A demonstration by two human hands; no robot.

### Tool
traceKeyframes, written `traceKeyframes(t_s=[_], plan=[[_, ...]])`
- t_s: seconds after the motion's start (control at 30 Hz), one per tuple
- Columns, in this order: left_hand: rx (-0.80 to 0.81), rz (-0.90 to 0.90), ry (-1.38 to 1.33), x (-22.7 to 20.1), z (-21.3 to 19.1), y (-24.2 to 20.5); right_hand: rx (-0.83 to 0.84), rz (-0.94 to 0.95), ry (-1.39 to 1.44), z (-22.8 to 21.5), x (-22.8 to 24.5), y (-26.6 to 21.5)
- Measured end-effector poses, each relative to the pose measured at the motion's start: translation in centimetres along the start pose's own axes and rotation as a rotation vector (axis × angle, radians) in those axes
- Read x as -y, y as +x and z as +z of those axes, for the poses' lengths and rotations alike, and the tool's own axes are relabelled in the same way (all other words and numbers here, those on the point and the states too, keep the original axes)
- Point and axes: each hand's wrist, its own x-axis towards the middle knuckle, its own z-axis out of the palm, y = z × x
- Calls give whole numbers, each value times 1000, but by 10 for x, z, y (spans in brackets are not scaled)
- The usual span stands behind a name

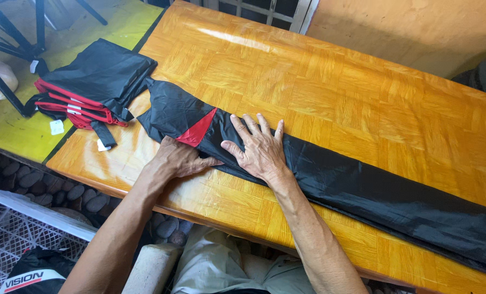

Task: The person smooths and folds a long piece of black fabric on a wooden table, using a brush to clean the surface of the material.

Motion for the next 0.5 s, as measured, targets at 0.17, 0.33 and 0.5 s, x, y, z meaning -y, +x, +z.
traceKeyframes(t_s=[0.17,0.33,0.5], plan=[[43,37,-126,34,29,11,19,-14,3,0,0,-1],[-209,29,-303,40,25,0,11,-10,-52,4,1,0],[-315,-193,-143,82,58,-9,21,-8,-32,-1,4,-2]])
